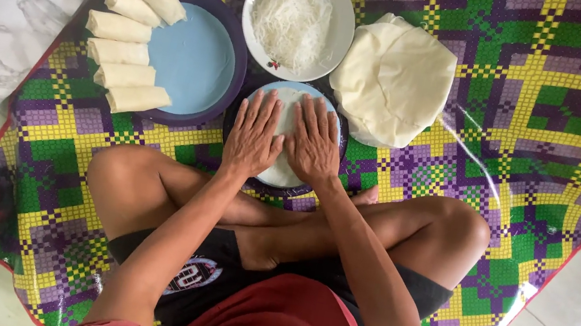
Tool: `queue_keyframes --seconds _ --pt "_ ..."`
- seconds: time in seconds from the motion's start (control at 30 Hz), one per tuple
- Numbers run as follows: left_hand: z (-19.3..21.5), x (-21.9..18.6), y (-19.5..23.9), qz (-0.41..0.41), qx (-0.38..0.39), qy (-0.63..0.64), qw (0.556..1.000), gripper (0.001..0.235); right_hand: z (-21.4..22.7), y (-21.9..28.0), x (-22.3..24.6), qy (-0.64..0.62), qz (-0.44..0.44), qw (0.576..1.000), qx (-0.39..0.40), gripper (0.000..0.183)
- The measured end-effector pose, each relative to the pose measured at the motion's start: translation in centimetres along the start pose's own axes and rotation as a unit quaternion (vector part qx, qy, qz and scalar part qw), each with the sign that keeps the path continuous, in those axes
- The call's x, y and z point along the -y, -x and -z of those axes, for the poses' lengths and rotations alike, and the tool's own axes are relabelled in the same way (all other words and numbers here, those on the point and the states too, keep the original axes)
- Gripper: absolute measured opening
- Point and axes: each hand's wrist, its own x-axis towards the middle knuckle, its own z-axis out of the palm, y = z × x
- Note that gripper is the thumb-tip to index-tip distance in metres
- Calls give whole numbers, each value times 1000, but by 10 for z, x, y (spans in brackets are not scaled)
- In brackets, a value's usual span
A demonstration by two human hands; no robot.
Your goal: The person sits on a mat and prepares spring rolls by hand. They place a thin wrapper on a plate, add shredded white filling, and roll it up tightly. The finished rolls are placed on a separate plate.
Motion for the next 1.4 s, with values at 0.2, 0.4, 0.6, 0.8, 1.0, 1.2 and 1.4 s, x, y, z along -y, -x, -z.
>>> queue_keyframes --seconds 0.2,0.4,0.6,0.8,1.0,1.2,1.4 --pt "0 -3 2 2 17 -44 999 67 1 2 4 5 -9 1000 -3 65" --pt "4 -4 0 0 35 -43 998 68 0 0 3 16 -2 999 -29 68" --pt "11 -5 -3 -7 37 -57 998 66 4 -1 4 7 -13 999 -34 66" --pt "15 -8 -1 -6 23 -68 997 68 -4 2 5 10 -16 1000 -19 67" --pt "4 -2 -6 -15 -11 -43 999 66 -10 -3 -2 -12 -17 1000 -3 68" --pt "-4 4 -2 -27 -46 -53 997 63 -6 -1 -5 -21 2 1000 -1 62" --pt "-4 5 -3 -34 -28 -39 998 67 -14 1 -10 -8 12 1000 -27 67"
